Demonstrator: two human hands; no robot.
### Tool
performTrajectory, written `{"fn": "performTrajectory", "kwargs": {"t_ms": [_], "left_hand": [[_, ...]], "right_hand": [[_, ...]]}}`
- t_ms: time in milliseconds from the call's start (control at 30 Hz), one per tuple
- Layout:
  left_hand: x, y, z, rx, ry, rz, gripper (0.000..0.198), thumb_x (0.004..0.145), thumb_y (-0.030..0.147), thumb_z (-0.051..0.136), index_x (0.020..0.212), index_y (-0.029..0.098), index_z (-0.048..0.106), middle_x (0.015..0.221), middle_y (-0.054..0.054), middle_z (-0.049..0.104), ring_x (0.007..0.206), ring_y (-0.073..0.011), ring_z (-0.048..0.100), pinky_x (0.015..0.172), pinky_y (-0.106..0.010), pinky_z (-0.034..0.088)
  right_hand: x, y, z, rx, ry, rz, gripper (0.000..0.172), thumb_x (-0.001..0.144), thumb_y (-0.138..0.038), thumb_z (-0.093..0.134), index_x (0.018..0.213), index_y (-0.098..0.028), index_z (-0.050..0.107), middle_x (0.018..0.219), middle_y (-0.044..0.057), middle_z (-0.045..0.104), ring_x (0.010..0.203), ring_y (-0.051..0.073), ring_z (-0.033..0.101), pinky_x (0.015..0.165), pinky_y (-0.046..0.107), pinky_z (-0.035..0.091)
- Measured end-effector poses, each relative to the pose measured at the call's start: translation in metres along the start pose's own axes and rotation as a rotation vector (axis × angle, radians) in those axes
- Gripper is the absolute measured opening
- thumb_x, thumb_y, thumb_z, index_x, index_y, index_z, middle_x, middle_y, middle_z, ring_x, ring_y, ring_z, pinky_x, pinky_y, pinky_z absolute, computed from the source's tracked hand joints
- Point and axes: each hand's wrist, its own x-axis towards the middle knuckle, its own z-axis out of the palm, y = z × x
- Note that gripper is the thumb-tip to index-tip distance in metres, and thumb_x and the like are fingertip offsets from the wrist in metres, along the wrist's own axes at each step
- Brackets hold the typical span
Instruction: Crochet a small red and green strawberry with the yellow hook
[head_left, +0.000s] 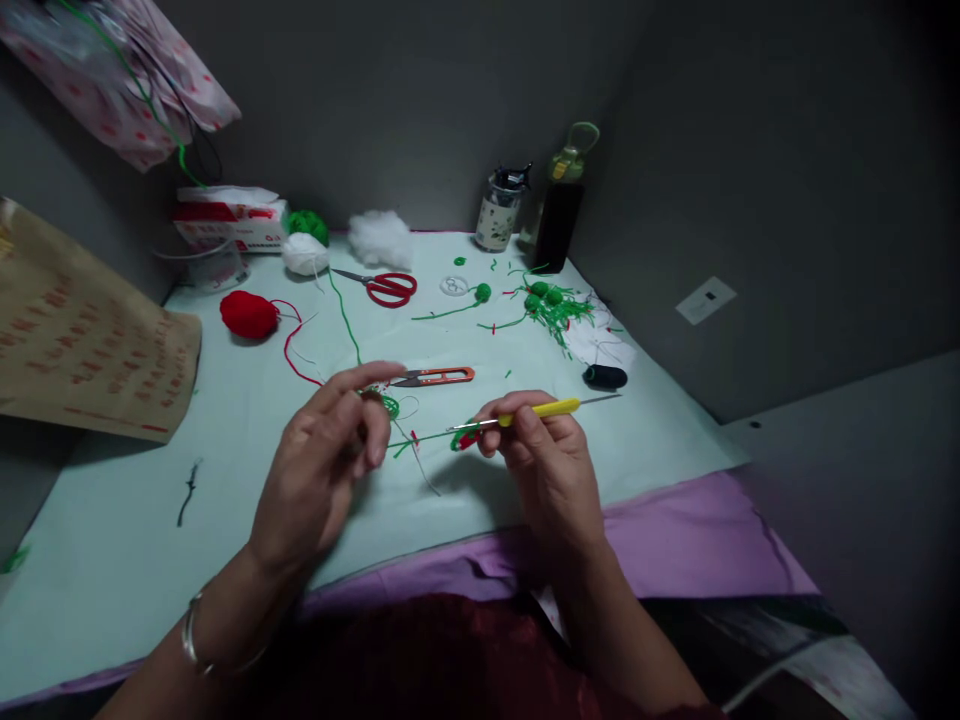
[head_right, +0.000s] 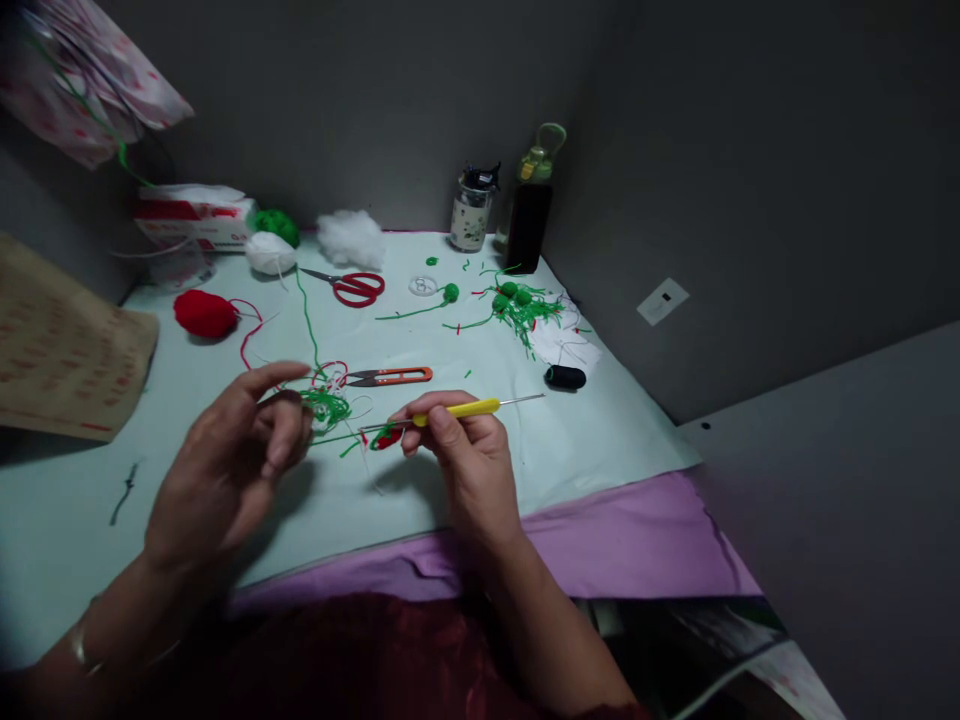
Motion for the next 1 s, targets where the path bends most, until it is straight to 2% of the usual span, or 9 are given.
{"fn": "performTrajectory", "kwargs": {"t_ms": [67, 133, 200, 267, 367, 467, 600, 833, 1000], "left_hand": [[-0.002, -0.001, -0.005, 0.340, -0.040, 0.201, 0.019, 0.092, 0.039, 0.070, 0.092, 0.025, 0.083, 0.060, -0.001, 0.061, 0.059, -0.0164, 0.050, 0.062, -0.029, 0.042], [-0.002, -0.005, -0.007, 0.563, -0.094, 0.300, 0.014, 0.084, 0.031, 0.080, 0.098, 0.027, 0.083, 0.075, -0.003, 0.073, 0.068, -0.0196, 0.056, 0.073, -0.032, 0.044], [-0.003, -0.009, -0.006, 0.621, -0.134, 0.294, 0.046, 0.078, 0.024, 0.085, 0.122, 0.030, 0.076, 0.094, -0.003, 0.079, 0.078, -0.0215, 0.062, 0.084, -0.034, 0.046], [-0.005, -0.014, 0.000, 0.553, -0.131, 0.210, 0.069, 0.078, 0.021, 0.085, 0.142, 0.032, 0.062, 0.112, -0.005, 0.079, 0.096, -0.0241, 0.067, 0.096, -0.035, 0.045], [-0.008, -0.020, 0.013, 0.301, -0.094, 0.039, 0.078, 0.084, 0.020, 0.080, 0.154, 0.032, 0.046, 0.125, -0.008, 0.075, 0.118, -0.0256, 0.066, 0.104, -0.036, 0.046], [-0.007, -0.022, 0.024, 0.043, -0.054, -0.079, 0.085, 0.082, 0.018, 0.082, 0.155, 0.031, 0.040, 0.125, -0.008, 0.075, 0.104, -0.0219, 0.071, 0.091, -0.033, 0.056], [-0.004, -0.022, 0.031, -0.082, -0.003, -0.094, 0.087, 0.079, 0.012, 0.083, 0.153, 0.027, 0.040, 0.123, -0.007, 0.075, 0.082, -0.0121, 0.069, 0.080, -0.025, 0.059], [-0.008, -0.027, 0.033, -0.177, 0.036, -0.108, 0.082, 0.080, 0.016, 0.084, 0.151, 0.021, 0.043, 0.131, -0.010, 0.073, 0.087, -0.0091, 0.069, 0.083, -0.018, 0.057], [-0.009, -0.023, 0.034, -0.241, 0.045, -0.223, 0.076, 0.081, 0.017, 0.083, 0.148, 0.017, 0.049, 0.134, -0.011, 0.072, 0.099, -0.0143, 0.071, 0.086, -0.021, 0.058]], "right_hand": [[0.000, -0.001, 0.001, 0.004, -0.012, 0.025, 0.016, 0.092, -0.038, 0.069, 0.088, -0.023, 0.074, 0.084, 0.002, 0.076, 0.063, 0.011, 0.064, 0.066, 0.027, 0.058], [0.000, -0.002, 0.003, 0.008, -0.018, 0.039, 0.016, 0.091, -0.038, 0.070, 0.088, -0.022, 0.074, 0.083, 0.002, 0.076, 0.063, 0.011, 0.064, 0.065, 0.027, 0.057], [-0.001, -0.001, 0.004, 0.019, -0.013, 0.040, 0.016, 0.092, -0.037, 0.070, 0.088, -0.022, 0.074, 0.083, 0.002, 0.075, 0.063, 0.011, 0.064, 0.065, 0.027, 0.057], [-0.003, 0.002, 0.005, 0.025, -0.012, 0.030, 0.015, 0.093, -0.036, 0.069, 0.090, -0.022, 0.075, 0.084, 0.002, 0.075, 0.065, 0.010, 0.064, 0.066, 0.026, 0.056], [-0.006, 0.006, 0.006, -0.018, -0.023, -0.010, 0.014, 0.096, -0.034, 0.066, 0.095, -0.023, 0.076, 0.089, 0.002, 0.075, 0.069, 0.011, 0.066, 0.070, 0.027, 0.057], [-0.010, 0.008, 0.010, -0.126, -0.004, -0.123, 0.014, 0.098, -0.029, 0.063, 0.098, -0.024, 0.076, 0.091, 0.002, 0.075, 0.073, 0.013, 0.067, 0.073, 0.030, 0.057], [-0.015, 0.006, 0.013, -0.384, -0.003, -0.390, 0.020, 0.100, -0.017, 0.057, 0.104, -0.026, 0.075, 0.096, 0.003, 0.075, 0.082, 0.016, 0.069, 0.075, 0.033, 0.059], [-0.023, 0.013, 0.007, -1.170, -0.025, -0.955, 0.031, 0.094, -0.009, 0.065, 0.120, -0.023, 0.072, 0.116, 0.010, 0.073, 0.107, 0.022, 0.069, 0.087, 0.036, 0.062], [-0.019, 0.023, 0.004, -0.947, -0.040, -0.947, 0.036, 0.094, -0.009, 0.064, 0.126, -0.026, 0.071, 0.117, 0.009, 0.070, 0.106, 0.021, 0.070, 0.084, 0.036, 0.064]]}}
